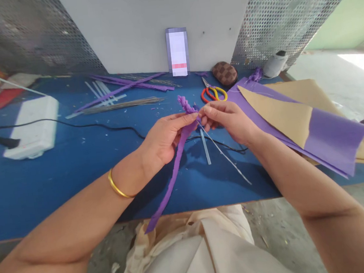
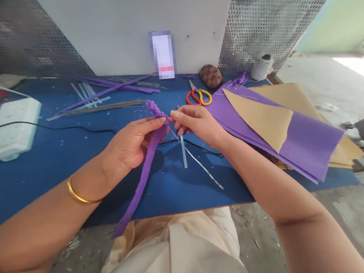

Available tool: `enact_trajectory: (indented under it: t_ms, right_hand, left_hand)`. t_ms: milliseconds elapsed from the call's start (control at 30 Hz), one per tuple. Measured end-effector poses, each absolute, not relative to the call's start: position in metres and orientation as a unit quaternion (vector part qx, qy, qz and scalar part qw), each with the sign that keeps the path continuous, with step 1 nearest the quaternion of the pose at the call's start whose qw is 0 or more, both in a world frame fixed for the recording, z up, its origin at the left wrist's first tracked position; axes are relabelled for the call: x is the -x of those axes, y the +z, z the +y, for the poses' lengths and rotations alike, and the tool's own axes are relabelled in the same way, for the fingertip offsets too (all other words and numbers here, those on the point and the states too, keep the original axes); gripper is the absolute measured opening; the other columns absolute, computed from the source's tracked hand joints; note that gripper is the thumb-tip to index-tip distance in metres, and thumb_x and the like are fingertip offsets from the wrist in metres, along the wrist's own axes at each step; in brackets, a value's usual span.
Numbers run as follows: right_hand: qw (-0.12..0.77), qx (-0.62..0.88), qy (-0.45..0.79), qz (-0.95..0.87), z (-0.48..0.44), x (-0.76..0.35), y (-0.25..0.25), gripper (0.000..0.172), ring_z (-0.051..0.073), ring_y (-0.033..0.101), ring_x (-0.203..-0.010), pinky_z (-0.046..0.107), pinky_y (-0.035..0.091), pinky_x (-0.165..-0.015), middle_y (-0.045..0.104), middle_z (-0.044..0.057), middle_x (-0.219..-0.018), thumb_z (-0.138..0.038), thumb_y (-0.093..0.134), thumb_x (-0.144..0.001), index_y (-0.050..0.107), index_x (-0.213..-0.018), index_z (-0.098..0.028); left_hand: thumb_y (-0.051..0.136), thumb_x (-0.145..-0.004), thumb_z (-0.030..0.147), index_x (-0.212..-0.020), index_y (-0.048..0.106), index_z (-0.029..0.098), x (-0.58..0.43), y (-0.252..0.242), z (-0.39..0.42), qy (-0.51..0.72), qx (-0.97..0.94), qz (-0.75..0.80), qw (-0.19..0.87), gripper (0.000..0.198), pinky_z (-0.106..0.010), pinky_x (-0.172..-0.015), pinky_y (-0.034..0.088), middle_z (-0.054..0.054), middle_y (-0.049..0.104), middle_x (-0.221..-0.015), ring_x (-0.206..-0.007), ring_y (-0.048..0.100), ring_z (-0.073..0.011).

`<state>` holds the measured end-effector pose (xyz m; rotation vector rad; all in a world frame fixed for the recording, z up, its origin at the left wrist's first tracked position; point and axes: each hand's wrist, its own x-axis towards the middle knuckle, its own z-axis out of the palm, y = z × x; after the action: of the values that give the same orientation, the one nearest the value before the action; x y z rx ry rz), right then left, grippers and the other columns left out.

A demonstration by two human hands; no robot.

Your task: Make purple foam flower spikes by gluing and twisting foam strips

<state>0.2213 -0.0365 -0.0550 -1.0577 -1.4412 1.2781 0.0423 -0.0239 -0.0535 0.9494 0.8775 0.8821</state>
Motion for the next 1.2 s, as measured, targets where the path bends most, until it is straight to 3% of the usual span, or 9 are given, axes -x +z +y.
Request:
enact_trajectory:
  t_ms: [133, 300, 400, 533, 633, 700, 767, 1033, 1200]
  right_hand:
    - [0.364, 0.428, 0.543, -0.623, -0.041, -0.220, -0.051, 0.027, 0.009, 0.059, -0.050, 0.021, 0.044, -0.049, 0.064, -0.001, -0.063, -0.039, 0.076, -0.077, 0.066, -0.078, -0.014]
    - [0.363, 0.441, 0.549, -0.611, -0.044, -0.218, -0.052, 0.022, 0.006, 0.045, -0.034, 0.020, 0.033, -0.036, 0.057, -0.004, -0.053, -0.035, 0.071, -0.079, 0.068, -0.077, -0.013]
    - [0.354, 0.444, 0.530, -0.630, -0.039, -0.221, -0.053, 0.028, 0.008, 0.052, -0.040, 0.021, 0.038, -0.041, 0.061, -0.001, -0.058, -0.041, 0.064, -0.084, 0.068, -0.079, -0.013]
    - [0.337, 0.552, 0.297, -0.702, -0.025, -0.238, -0.058, 0.024, 0.018, 0.065, -0.072, 0.028, 0.048, -0.062, 0.070, 0.008, -0.084, -0.028, 0.051, -0.089, 0.067, -0.097, -0.014]
    - [0.135, 0.594, 0.049, -0.791, -0.018, -0.250, -0.065, 0.038, 0.030, 0.061, -0.104, 0.039, 0.046, -0.085, 0.063, 0.017, -0.118, -0.013, 0.056, -0.077, 0.063, -0.114, -0.012]
    - [0.024, 0.582, -0.005, -0.813, -0.016, -0.252, -0.071, 0.046, 0.032, 0.059, -0.107, 0.040, 0.045, -0.086, 0.058, 0.019, -0.125, -0.010, 0.054, -0.076, 0.059, -0.122, -0.011]
    - [-0.016, 0.579, -0.035, -0.815, -0.016, -0.250, -0.076, 0.048, 0.030, 0.060, -0.102, 0.038, 0.044, -0.082, 0.058, 0.019, -0.123, -0.008, 0.049, -0.077, 0.057, -0.124, -0.012]
    - [0.006, 0.575, -0.061, -0.816, -0.009, -0.250, -0.087, 0.042, 0.025, 0.060, -0.085, 0.035, 0.042, -0.069, 0.057, 0.018, -0.117, -0.009, 0.048, -0.076, 0.055, -0.117, -0.011]
    - [0.233, 0.639, -0.076, -0.729, 0.001, -0.278, -0.079, 0.028, 0.026, 0.057, -0.085, 0.035, 0.043, -0.069, 0.059, 0.015, -0.103, -0.019, 0.054, -0.077, 0.057, -0.104, -0.015]
  left_hand:
    - [0.084, -0.063, 0.030, -0.078, 0.075, 0.021, -0.038, -0.056, -0.014, 0.409, -0.408, 0.395, 0.715, 0.019, -0.023, -0.070, 0.053, -0.002, 0.075, -0.083, -0.075, 0.068, -0.0147]
    - [0.084, -0.063, 0.031, -0.082, 0.076, 0.021, -0.036, -0.058, -0.012, 0.388, -0.413, 0.368, 0.737, 0.023, -0.023, -0.068, 0.052, 0.001, 0.073, -0.072, -0.066, 0.065, -0.0121]
    - [0.084, -0.064, 0.029, -0.080, 0.077, 0.020, -0.036, -0.055, -0.012, 0.399, -0.417, 0.368, 0.729, 0.020, -0.022, -0.070, 0.051, 0.000, 0.074, -0.075, -0.070, 0.065, -0.0118]
    - [0.083, -0.064, 0.025, -0.076, 0.076, 0.021, -0.035, -0.050, -0.007, 0.419, -0.388, 0.398, 0.718, 0.015, -0.018, -0.065, 0.050, 0.001, 0.074, -0.077, -0.066, 0.063, -0.0091]
    - [0.083, -0.063, 0.024, -0.076, 0.076, 0.021, -0.034, -0.046, -0.005, 0.426, -0.341, 0.433, 0.717, 0.015, -0.018, -0.057, 0.048, 0.003, 0.072, -0.070, -0.058, 0.059, -0.0072]
    - [0.084, -0.062, 0.023, -0.076, 0.076, 0.021, -0.034, -0.044, -0.004, 0.430, -0.316, 0.451, 0.716, 0.016, -0.018, -0.054, 0.047, 0.003, 0.071, -0.067, -0.056, 0.058, -0.0070]
    - [0.085, -0.061, 0.024, -0.077, 0.075, 0.021, -0.033, -0.043, -0.004, 0.431, -0.308, 0.457, 0.715, 0.019, -0.019, -0.052, 0.047, 0.004, 0.070, -0.066, -0.054, 0.058, -0.0066]
    - [0.082, -0.067, 0.022, -0.076, 0.075, 0.017, -0.032, -0.047, 0.000, 0.447, -0.273, 0.424, 0.739, 0.013, -0.017, -0.046, 0.042, 0.003, 0.066, -0.060, -0.052, 0.057, -0.0064]
    - [0.074, -0.077, 0.020, -0.075, 0.073, 0.013, -0.031, -0.043, 0.005, 0.482, -0.239, 0.427, 0.727, 0.007, -0.019, -0.043, 0.039, 0.002, 0.063, -0.054, -0.047, 0.054, -0.0071]
